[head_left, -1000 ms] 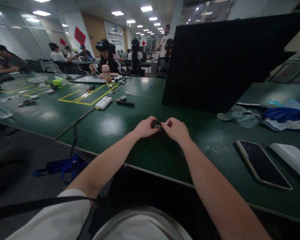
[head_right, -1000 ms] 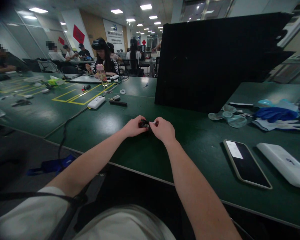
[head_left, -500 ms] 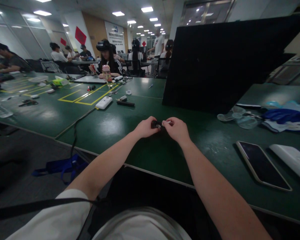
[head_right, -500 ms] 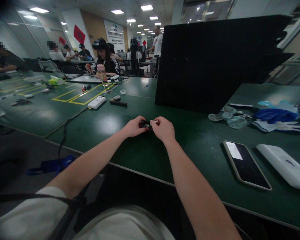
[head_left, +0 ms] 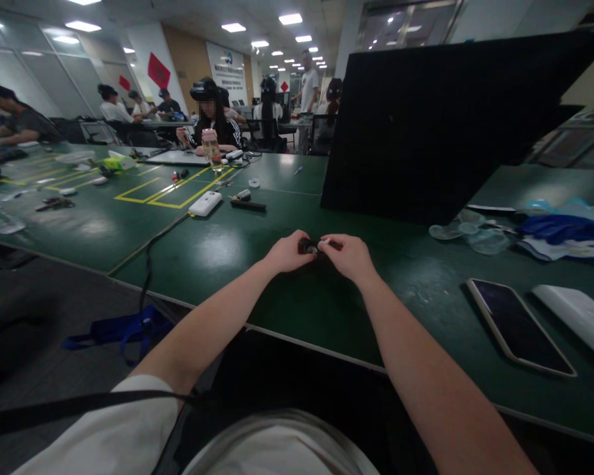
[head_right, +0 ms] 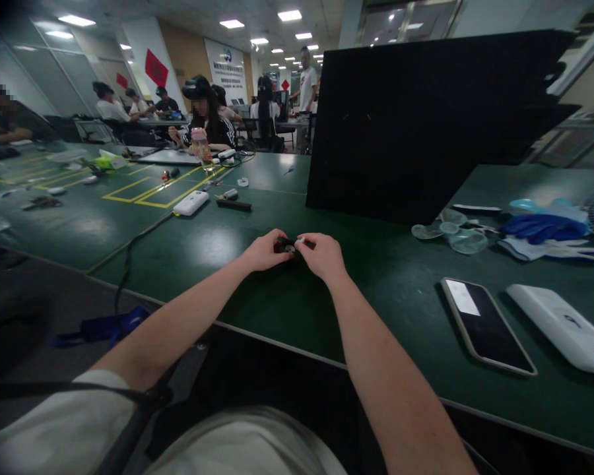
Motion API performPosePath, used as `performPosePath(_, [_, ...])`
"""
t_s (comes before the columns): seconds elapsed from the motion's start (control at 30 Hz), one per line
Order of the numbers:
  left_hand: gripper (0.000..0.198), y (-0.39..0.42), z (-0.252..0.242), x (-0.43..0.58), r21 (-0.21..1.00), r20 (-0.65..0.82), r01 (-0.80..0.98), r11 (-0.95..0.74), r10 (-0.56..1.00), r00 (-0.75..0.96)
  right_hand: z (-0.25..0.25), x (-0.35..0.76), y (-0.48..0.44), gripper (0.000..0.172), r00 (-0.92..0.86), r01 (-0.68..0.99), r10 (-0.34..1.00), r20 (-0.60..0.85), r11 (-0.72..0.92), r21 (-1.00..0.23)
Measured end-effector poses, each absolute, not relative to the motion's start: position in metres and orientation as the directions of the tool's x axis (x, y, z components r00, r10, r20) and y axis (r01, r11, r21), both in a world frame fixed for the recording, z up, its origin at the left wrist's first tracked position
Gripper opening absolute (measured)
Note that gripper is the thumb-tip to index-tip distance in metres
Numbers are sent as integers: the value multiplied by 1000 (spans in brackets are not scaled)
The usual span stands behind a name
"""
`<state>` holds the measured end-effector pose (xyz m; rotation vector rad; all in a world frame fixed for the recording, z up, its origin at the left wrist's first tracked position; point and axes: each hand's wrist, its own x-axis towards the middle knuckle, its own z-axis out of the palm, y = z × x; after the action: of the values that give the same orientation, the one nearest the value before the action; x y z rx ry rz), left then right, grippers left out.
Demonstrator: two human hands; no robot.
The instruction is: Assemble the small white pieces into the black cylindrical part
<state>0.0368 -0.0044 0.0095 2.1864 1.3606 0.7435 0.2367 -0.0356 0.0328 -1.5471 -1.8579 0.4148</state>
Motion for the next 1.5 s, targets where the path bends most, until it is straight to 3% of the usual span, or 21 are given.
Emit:
performPosePath(0.4, [51,-5,12,38,654,176,654,-380,918,356,24,249,-21,27,-71,510,985,155,169,-843])
performPosePath(0.8, [53,-2,7,37,653,187,650,-389,914,360,34,245,-30,19,-35,634,960,276,235,-736])
performPosePath(0.97, [49,-1,7,37,666,187,633,-395,910,371,32,249,-26,21,89,514,924,371,277,-812])
performPosePath(1.07, [50,-2,8,37,659,188,642,-392,912,364,31,248,-25,21,51,504,937,345,274,-819])
performPosePath(1.23, [52,-4,10,37,659,176,654,-372,921,346,33,242,-31,20,-104,662,964,243,249,-706])
performPosePath(1.5, [52,-4,12,38,661,181,645,-384,915,360,31,239,-31,25,-87,759,971,222,209,-616])
